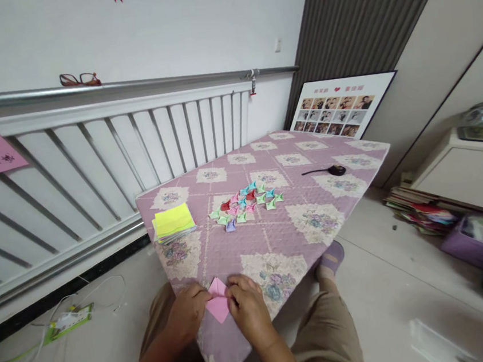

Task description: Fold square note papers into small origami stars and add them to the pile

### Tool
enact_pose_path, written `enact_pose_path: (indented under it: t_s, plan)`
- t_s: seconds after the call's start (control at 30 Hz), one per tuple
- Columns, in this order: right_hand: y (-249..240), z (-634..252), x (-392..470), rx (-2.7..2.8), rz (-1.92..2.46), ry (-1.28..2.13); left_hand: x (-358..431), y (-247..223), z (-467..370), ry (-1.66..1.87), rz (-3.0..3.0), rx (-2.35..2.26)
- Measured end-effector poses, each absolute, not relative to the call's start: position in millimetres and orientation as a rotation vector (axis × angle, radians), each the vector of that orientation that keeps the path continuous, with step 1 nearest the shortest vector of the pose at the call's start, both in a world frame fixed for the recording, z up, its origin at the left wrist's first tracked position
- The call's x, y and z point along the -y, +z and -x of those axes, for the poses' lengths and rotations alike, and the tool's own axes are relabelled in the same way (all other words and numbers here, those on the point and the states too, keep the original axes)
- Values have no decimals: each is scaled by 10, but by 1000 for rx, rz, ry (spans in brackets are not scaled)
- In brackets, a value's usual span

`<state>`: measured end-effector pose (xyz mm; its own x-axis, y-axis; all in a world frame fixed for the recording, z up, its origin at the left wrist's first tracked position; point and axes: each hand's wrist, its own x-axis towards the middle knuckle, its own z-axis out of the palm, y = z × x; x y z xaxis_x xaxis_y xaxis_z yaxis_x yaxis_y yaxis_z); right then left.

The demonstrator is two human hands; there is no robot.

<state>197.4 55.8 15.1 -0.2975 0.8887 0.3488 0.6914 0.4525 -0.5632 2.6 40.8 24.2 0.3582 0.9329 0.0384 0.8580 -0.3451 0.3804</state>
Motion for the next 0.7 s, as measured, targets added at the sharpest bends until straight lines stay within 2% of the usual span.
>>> enact_pose_path:
  t_s: [0.47,0.7]
  plan:
    - [99,-2063,-451,2134,1242,315,-231,274,-103,-23,-2528,-1635]
    - [99,-2038,-333,2188,1202,245,-111,223,-128,-9,-2595,-1637]
